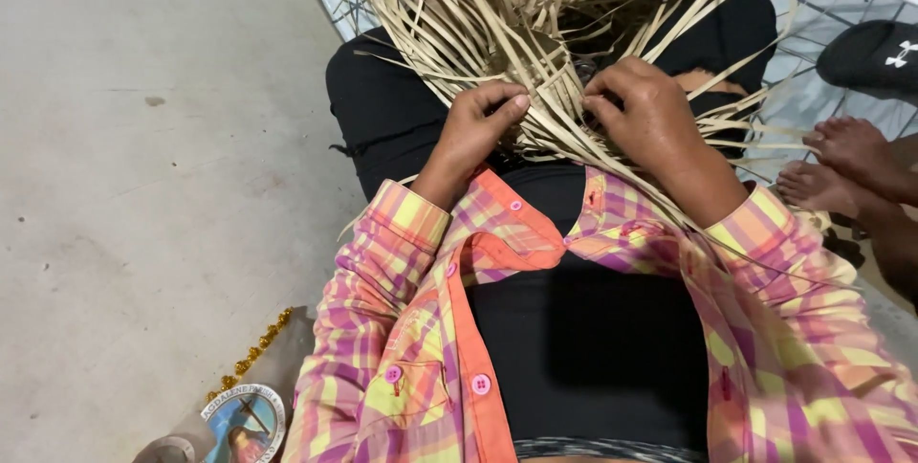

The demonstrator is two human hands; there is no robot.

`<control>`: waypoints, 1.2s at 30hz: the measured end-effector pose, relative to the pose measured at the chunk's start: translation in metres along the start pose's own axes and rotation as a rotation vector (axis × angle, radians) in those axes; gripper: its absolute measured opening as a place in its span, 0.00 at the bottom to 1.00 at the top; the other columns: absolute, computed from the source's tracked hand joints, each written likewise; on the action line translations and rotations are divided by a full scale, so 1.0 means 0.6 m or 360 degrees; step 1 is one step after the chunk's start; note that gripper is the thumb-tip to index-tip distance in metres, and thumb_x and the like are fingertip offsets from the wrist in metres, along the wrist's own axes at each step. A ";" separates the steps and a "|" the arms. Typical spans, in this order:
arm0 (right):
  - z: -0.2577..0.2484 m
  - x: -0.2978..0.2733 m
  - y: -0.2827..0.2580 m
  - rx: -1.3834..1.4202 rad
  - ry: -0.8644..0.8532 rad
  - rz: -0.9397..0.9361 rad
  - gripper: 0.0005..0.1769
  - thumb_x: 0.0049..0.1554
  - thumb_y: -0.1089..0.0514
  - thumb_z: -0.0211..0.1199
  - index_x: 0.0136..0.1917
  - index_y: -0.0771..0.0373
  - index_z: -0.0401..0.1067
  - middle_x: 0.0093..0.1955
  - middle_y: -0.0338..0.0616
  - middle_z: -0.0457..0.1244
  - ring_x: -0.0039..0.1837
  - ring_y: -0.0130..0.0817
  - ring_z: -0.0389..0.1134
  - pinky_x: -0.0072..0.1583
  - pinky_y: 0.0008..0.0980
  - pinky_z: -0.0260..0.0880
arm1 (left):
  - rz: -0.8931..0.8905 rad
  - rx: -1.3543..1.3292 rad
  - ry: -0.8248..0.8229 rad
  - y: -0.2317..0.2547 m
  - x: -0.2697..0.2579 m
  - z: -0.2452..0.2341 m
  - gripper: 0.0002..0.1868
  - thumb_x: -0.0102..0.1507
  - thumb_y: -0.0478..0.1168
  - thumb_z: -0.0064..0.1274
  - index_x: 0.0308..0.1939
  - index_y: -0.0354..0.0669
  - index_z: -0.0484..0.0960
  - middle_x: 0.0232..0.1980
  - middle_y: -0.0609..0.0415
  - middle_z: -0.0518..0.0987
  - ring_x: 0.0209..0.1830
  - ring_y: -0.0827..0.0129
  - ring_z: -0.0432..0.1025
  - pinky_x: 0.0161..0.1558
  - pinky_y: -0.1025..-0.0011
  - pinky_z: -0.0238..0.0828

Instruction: The person is weaving dried palm strips together to create a handcrafted item, likely a basket or mat.

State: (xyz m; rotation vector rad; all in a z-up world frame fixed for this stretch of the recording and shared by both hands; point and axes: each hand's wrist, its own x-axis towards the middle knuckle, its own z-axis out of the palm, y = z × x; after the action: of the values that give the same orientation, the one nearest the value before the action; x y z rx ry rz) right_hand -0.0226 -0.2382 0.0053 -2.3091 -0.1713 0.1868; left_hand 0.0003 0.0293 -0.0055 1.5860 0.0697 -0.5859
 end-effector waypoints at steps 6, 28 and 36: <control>-0.033 0.012 -0.067 0.0062 -0.0066 0.0047 0.11 0.68 0.52 0.72 0.49 0.60 0.79 0.44 0.50 0.68 0.51 0.57 0.72 0.53 0.51 0.73 | 0.0021 -0.0022 -0.0030 -0.014 0.003 -0.001 0.10 0.68 0.41 0.63 0.51 0.41 0.90 0.36 0.51 0.85 0.38 0.73 0.77 0.41 0.70 0.76; -0.042 0.100 -0.089 0.1145 -0.0584 0.0264 0.47 0.58 0.73 0.66 0.84 0.65 0.48 0.55 0.50 0.65 0.36 0.21 0.57 0.36 0.20 0.54 | 0.0484 0.0549 -0.0117 0.073 -0.012 0.011 0.05 0.70 0.34 0.48 0.46 0.36 0.79 0.39 0.55 0.73 0.37 0.68 0.68 0.44 0.70 0.68; -0.028 0.104 -0.077 0.0773 -0.0595 0.0354 0.46 0.53 0.69 0.73 0.81 0.63 0.58 0.47 0.45 0.63 0.38 0.30 0.61 0.38 0.29 0.61 | 0.0676 0.0772 -0.0084 0.076 -0.008 0.008 0.03 0.69 0.33 0.51 0.44 0.37 0.79 0.38 0.51 0.75 0.35 0.61 0.71 0.43 0.65 0.69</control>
State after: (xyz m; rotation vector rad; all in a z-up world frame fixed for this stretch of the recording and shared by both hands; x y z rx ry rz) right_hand 0.0390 -0.2078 0.0459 -1.7877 -0.0465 0.6957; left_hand 0.0125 0.0207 0.0385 1.9767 -0.4708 -0.3194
